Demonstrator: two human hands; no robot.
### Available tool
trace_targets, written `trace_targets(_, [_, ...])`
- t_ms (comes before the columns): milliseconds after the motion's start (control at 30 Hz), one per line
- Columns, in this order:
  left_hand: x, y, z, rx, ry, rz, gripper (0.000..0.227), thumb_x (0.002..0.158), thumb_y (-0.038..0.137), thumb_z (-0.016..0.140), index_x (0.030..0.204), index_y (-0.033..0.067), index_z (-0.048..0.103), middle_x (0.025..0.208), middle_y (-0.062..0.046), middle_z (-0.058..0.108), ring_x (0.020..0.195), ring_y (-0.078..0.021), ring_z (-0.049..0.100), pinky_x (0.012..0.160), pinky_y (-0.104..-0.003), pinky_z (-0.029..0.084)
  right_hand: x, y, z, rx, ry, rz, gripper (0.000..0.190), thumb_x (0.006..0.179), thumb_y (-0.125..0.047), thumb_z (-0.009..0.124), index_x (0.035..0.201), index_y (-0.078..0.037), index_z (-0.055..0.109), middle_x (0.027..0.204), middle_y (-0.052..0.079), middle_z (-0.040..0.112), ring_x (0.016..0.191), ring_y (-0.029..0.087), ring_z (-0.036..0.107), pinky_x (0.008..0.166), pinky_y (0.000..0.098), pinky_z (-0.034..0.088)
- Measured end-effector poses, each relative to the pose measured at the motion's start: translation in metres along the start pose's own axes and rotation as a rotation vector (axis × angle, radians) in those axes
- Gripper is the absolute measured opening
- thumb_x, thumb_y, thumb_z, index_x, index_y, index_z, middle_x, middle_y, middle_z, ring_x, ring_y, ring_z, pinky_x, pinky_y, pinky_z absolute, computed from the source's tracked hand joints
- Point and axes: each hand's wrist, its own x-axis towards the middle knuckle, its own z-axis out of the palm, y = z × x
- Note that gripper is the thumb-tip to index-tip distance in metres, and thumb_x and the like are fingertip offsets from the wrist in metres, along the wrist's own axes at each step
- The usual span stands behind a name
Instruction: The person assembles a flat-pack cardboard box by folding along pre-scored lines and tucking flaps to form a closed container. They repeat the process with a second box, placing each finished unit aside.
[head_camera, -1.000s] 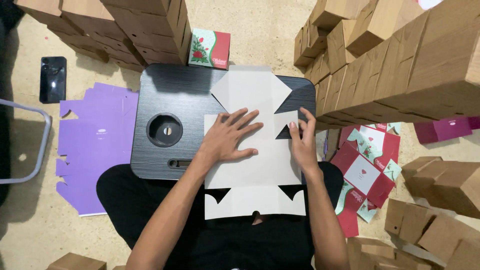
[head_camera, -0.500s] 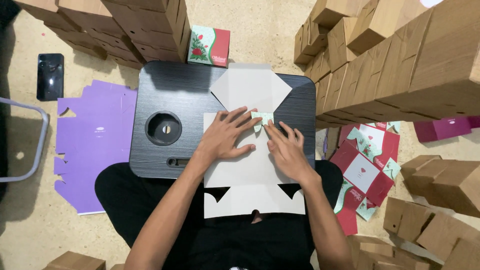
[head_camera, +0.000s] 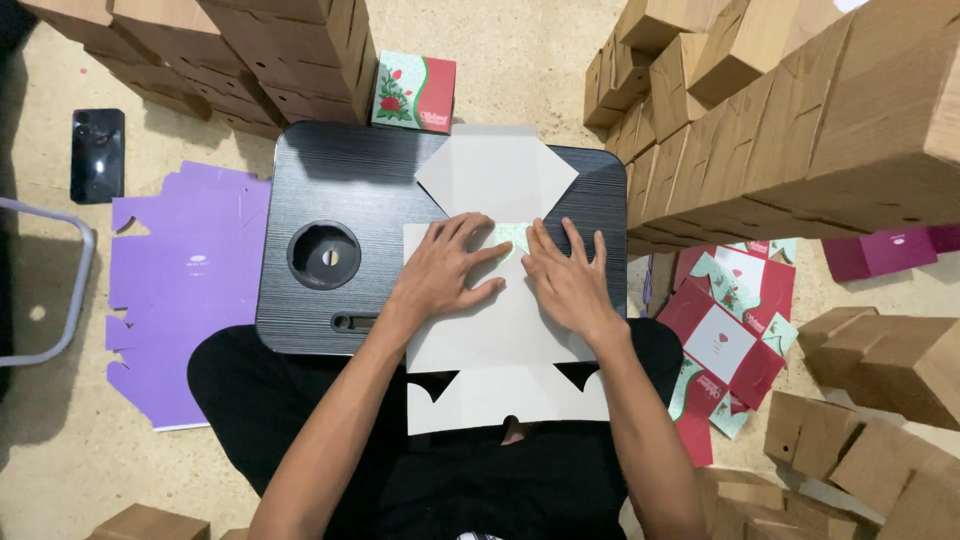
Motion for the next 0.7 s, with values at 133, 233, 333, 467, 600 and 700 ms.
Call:
trace_targets(133, [-0.001,-0.001,0.001,0.009,0.029,0.000,0.057,0.090,0.069,0.037,0.135,0.0449,0.061,0.146,-0.002,0.050,0.144,-0.0222,0.040,0.111,-0.039,0.037,0.004,0.004,-0.007,0.079,-0.052,-0.018,0.068,0.108,-0.054,0.019,0.157,-0.011,0.038,0.164,0.009,0.031,0.154,0.043,0.011,0.114,0.0738,-0.002])
trace_targets(233, [-0.001,0.005,-0.006,0.042,0.042,-0.024,0.054,0.093,0.067,0.034,0.133,0.0465,0.063,0.146,-0.002,0.053,0.145,-0.0243,0.040,0.114,-0.044,0.033,-0.003,0.003,-0.009,0.047,-0.046,-0.040,0.064,0.108,-0.050,0.031,0.156,-0.010,0.040,0.164,0.011,0.032,0.154,0.044,0.013,0.114,0.0739,0.000])
trace_targets(333, [-0.002,0.007,-0.007,0.056,0.048,-0.034,0.052,0.093,0.066,0.034,0.131,0.0472,0.064,0.146,0.000,0.054,0.145,-0.0239,0.040,0.115,-0.046,0.033,-0.011,0.001,-0.005,-0.025,-0.055,-0.035,0.068,0.107,-0.054,0.030,0.156,-0.008,0.039,0.163,0.012,0.033,0.154,0.041,0.017,0.116,0.0711,0.002])
trace_targets(467, [-0.003,0.007,-0.006,0.053,0.072,-0.028,0.051,0.094,0.066,0.035,0.130,0.0453,0.066,0.144,0.000,0.055,0.144,-0.0248,0.041,0.115,-0.048,0.033,-0.026,-0.011,-0.005,-0.131,-0.085,-0.028,0.071,0.107,-0.056,0.029,0.157,-0.007,0.037,0.163,0.013,0.033,0.154,0.040,0.018,0.117,0.0695,0.002])
trace_targets(600, [-0.002,0.005,-0.003,0.054,0.084,-0.015,0.052,0.092,0.068,0.038,0.130,0.0458,0.066,0.143,0.000,0.055,0.142,-0.0253,0.043,0.114,-0.048,0.034,-0.040,-0.022,0.008,-0.267,-0.188,0.020,0.080,0.104,-0.063,0.029,0.154,-0.001,0.037,0.162,0.019,0.034,0.154,0.038,0.022,0.120,0.0625,0.014])
trace_targets(700, [-0.002,0.004,-0.005,0.061,0.094,0.010,0.057,0.090,0.072,0.039,0.132,0.0449,0.065,0.142,-0.001,0.055,0.141,-0.0266,0.044,0.114,-0.049,0.035,-0.049,-0.043,0.019,-0.381,-0.271,0.094,0.093,0.101,-0.069,0.028,0.154,0.007,0.031,0.160,0.029,0.031,0.152,0.044,0.022,0.117,0.0575,0.027])
